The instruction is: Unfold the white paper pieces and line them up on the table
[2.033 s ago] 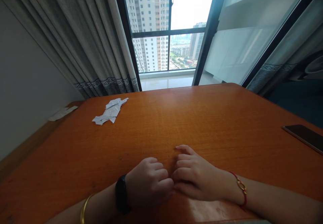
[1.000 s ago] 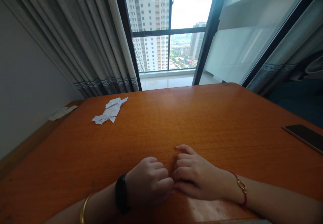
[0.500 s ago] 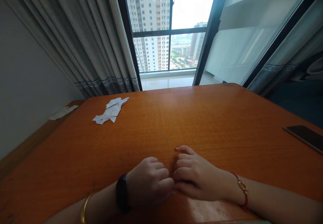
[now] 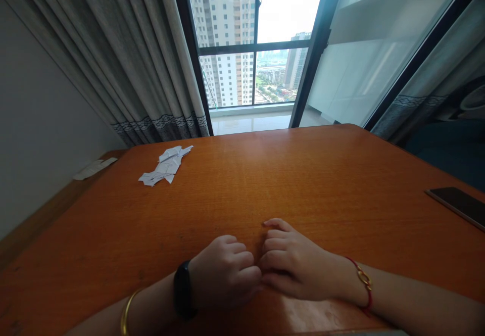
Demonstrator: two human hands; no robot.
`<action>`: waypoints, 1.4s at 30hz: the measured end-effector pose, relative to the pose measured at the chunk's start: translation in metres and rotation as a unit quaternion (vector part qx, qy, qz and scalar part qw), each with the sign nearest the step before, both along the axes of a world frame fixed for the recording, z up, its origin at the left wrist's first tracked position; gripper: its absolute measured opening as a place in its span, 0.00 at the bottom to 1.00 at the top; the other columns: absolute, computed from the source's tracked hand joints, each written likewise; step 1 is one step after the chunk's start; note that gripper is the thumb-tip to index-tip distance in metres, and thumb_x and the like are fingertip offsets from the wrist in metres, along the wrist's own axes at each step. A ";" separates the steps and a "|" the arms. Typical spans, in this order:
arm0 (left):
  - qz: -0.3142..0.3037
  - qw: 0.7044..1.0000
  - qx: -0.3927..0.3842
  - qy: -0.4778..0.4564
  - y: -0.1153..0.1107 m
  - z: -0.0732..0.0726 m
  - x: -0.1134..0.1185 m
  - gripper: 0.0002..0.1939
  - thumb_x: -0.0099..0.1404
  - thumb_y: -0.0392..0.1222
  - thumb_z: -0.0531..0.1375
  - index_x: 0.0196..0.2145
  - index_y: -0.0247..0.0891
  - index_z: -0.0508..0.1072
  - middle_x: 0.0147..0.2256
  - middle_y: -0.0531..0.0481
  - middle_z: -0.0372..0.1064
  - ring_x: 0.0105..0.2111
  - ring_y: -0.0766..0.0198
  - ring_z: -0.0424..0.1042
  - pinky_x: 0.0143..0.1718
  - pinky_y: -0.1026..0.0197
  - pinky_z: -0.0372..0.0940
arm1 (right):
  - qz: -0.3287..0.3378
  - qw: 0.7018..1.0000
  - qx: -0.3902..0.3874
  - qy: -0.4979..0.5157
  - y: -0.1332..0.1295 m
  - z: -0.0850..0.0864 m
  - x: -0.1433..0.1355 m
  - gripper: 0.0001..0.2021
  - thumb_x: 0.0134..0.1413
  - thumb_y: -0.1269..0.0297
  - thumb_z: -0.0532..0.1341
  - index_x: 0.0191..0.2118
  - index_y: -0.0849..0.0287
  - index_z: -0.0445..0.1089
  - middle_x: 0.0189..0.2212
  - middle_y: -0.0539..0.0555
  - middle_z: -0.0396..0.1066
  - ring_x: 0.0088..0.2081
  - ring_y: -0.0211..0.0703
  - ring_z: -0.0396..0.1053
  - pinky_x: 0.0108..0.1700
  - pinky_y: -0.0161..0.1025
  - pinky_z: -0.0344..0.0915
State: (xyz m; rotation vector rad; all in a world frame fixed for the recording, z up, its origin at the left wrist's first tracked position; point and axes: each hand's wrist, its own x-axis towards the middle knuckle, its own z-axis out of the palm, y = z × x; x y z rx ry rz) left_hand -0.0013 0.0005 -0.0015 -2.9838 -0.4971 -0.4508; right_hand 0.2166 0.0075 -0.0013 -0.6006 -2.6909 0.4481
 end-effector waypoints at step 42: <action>0.008 1.000 -0.023 0.019 0.001 -0.001 0.000 0.11 0.68 0.43 0.53 0.27 0.40 0.60 0.25 0.55 0.63 0.24 0.64 0.61 0.26 0.56 0.52 | 0.006 1.000 -0.003 0.012 0.001 -0.004 -0.001 0.08 0.60 0.63 0.57 0.31 0.58 0.69 0.29 0.49 0.71 0.36 0.38 0.63 0.55 0.45 0.48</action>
